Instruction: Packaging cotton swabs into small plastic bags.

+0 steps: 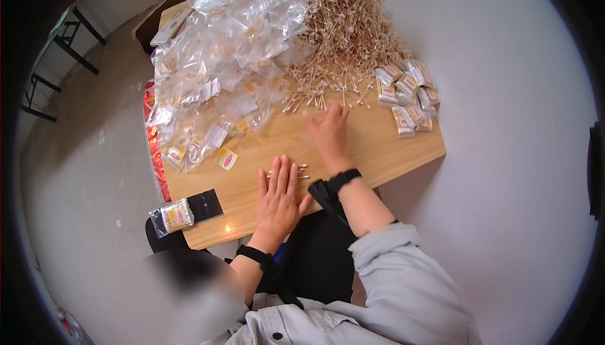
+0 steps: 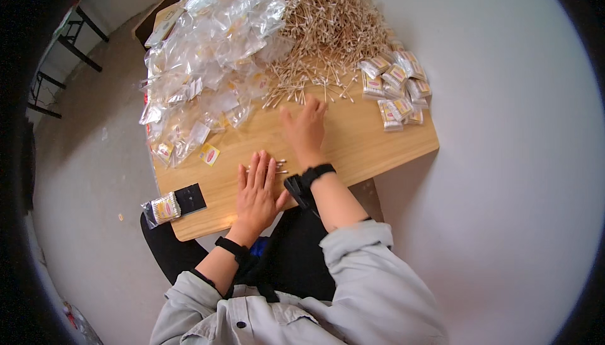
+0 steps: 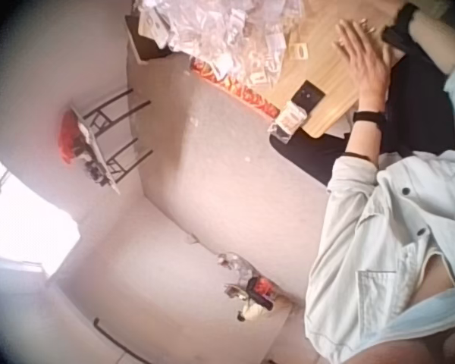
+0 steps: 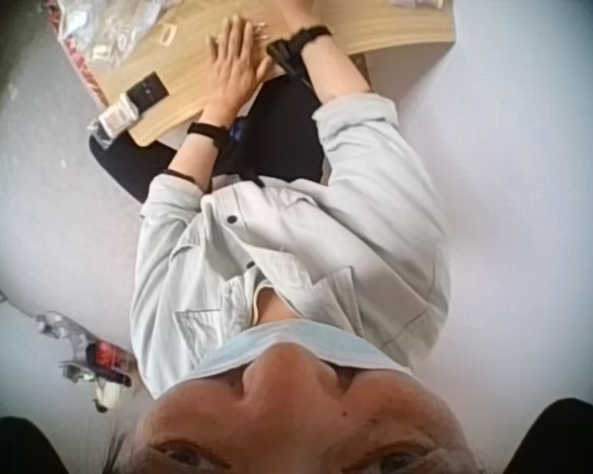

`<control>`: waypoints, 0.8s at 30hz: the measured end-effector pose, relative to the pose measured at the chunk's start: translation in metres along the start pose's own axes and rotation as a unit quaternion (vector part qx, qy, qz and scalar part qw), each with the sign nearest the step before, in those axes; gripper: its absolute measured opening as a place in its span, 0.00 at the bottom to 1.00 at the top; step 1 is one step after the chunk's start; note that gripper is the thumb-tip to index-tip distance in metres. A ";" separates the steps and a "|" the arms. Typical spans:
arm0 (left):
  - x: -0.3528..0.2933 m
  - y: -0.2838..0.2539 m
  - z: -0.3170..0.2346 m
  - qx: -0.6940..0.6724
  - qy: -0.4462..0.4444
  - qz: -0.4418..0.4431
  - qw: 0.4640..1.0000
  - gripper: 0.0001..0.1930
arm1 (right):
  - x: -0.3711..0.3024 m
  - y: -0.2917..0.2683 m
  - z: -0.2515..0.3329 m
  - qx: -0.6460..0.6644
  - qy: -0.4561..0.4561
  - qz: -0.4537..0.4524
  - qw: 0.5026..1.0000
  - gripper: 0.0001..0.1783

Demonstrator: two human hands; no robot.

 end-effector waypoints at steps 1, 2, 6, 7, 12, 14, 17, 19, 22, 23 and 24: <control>0.000 0.002 -0.001 -0.009 0.000 -0.001 1.000 0.41 | 0.010 0.005 -0.002 -0.073 -0.030 -0.129 0.988 0.19; 0.000 0.004 -0.001 -0.018 0.000 -0.002 1.000 0.41 | 0.019 0.011 -0.007 -0.074 -0.033 -0.131 0.988 0.19; 0.001 0.005 -0.006 0.004 0.007 0.000 1.000 0.41 | 0.041 0.015 -0.032 -0.110 0.011 -0.039 0.993 0.17; 0.000 0.005 -0.004 0.002 0.004 -0.002 1.000 0.41 | 0.044 0.014 -0.037 -0.091 0.034 0.016 0.995 0.15; -0.001 0.003 0.000 -0.020 -0.003 -0.003 1.000 0.40 | 0.037 -0.005 -0.065 -0.086 0.069 0.029 0.993 0.10; 0.001 0.001 -0.001 -0.020 0.002 -0.008 1.000 0.40 | 0.041 -0.014 -0.080 -0.084 0.098 0.034 0.991 0.10; 0.005 0.003 -0.007 -0.027 0.011 -0.021 0.999 0.40 | 0.052 -0.023 -0.108 0.224 0.286 0.026 0.931 0.11; 0.001 0.004 -0.001 -0.021 0.005 -0.021 1.000 0.40 | 0.050 -0.026 -0.089 0.314 0.305 0.073 0.896 0.11; 0.000 0.003 -0.001 -0.022 0.003 -0.025 0.999 0.40 | 0.036 -0.022 -0.060 0.224 0.079 0.159 0.958 0.10; -0.001 0.002 -0.001 -0.015 0.004 -0.019 1.000 0.40 | 0.025 -0.020 -0.052 0.225 0.077 0.161 0.958 0.10; 0.000 0.003 -0.001 -0.010 0.007 -0.017 1.000 0.40 | 0.013 -0.022 -0.041 0.157 0.015 0.204 0.966 0.10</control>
Point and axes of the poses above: each hand's wrist, its own x-axis towards the middle knuckle, its own y-axis out of the palm, z = x × y, the point moved 2 cm from there along x, towards the middle knuckle, and after that the axes turned 8 degrees about -z, right-handed, at the moved point
